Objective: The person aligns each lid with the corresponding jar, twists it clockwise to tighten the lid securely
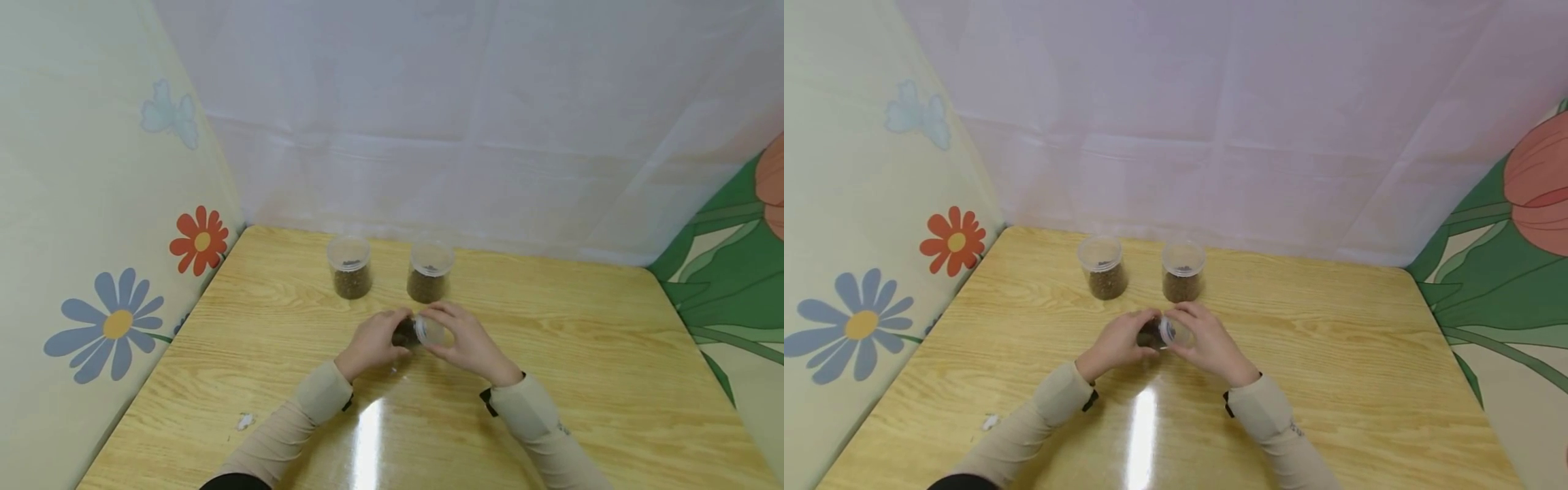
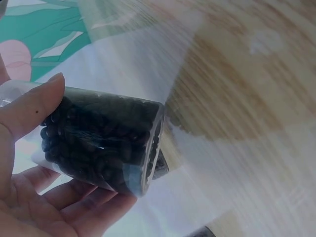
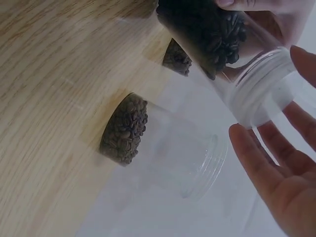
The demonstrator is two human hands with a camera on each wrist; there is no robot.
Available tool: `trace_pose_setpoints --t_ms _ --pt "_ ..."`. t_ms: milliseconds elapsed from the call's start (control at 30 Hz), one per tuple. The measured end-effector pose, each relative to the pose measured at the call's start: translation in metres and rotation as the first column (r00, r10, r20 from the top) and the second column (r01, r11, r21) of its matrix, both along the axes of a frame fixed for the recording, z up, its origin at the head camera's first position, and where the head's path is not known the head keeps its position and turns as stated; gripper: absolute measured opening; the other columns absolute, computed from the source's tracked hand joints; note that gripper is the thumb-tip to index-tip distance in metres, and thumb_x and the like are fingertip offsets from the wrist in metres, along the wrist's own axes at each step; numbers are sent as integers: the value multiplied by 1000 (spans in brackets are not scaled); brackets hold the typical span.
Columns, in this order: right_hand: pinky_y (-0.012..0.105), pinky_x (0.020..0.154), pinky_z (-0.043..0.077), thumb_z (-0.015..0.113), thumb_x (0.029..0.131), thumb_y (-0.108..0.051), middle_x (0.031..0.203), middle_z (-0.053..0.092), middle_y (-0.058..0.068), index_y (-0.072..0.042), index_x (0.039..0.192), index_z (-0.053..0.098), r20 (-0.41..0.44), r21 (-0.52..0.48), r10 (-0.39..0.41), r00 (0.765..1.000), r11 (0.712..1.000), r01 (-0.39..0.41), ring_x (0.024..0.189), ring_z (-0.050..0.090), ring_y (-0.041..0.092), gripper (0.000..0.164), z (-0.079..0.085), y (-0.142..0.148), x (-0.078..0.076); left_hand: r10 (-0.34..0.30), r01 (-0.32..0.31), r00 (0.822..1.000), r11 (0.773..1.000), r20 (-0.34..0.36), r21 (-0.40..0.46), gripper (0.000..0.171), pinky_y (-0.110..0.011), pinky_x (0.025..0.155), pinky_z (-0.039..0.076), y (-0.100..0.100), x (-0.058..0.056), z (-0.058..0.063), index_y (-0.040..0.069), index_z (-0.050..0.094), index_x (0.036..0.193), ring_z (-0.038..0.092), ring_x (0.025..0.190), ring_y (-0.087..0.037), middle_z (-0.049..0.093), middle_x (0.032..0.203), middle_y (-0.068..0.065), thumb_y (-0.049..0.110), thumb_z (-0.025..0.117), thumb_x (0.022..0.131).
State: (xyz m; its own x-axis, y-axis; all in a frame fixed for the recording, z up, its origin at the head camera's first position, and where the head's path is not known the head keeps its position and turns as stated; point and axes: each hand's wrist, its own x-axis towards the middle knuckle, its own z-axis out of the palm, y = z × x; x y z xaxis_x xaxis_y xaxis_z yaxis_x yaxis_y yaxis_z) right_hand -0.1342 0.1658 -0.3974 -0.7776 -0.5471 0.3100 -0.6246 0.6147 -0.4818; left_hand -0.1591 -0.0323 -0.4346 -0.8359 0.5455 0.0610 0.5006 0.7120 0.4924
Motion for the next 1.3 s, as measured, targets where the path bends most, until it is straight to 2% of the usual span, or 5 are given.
trace_pose_setpoints --t_ms 300,533,833,1000,1300 --pt "38 72 52 75 75 -14 116 55 12 -1 120 55 79 -38 -53 995 998 56 97 57 27 51 0 0 2 -4 3 1000 1000 -27 -20 65 -41 81 48 1 0 0 11 50 125 57 100 -26 60 114 -11 27 79 70" --pt "36 69 53 72 78 -25 113 58 16 1 119 56 141 -32 -134 981 990 140 87 59 25 52 -1 -1 3 -1 0 999 999 -39 -33 64 -41 80 48 3 1 1 11 50 124 58 98 -26 61 112 -12 27 79 69" --pt "31 61 50 70 79 -34 87 65 10 1 103 64 105 -26 -244 964 968 248 72 60 18 43 -7 -3 3 -12 9 998 999 -56 -48 61 -41 79 49 4 3 2 13 51 122 59 97 -26 61 110 -11 28 79 70" --pt "25 51 42 68 80 -35 65 57 2 0 90 65 76 3 -305 949 952 306 54 48 10 37 -9 -4 3 -22 17 997 998 -79 -61 59 -40 78 50 5 3 1 13 51 121 59 96 -25 62 109 -11 28 79 70" --pt "25 43 40 63 85 -37 54 52 0 -2 74 63 140 36 -368 919 930 367 41 42 8 36 -10 -6 3 -23 16 997 996 -72 -86 62 -39 78 50 7 4 1 12 49 124 58 97 -25 60 111 -11 28 78 72"
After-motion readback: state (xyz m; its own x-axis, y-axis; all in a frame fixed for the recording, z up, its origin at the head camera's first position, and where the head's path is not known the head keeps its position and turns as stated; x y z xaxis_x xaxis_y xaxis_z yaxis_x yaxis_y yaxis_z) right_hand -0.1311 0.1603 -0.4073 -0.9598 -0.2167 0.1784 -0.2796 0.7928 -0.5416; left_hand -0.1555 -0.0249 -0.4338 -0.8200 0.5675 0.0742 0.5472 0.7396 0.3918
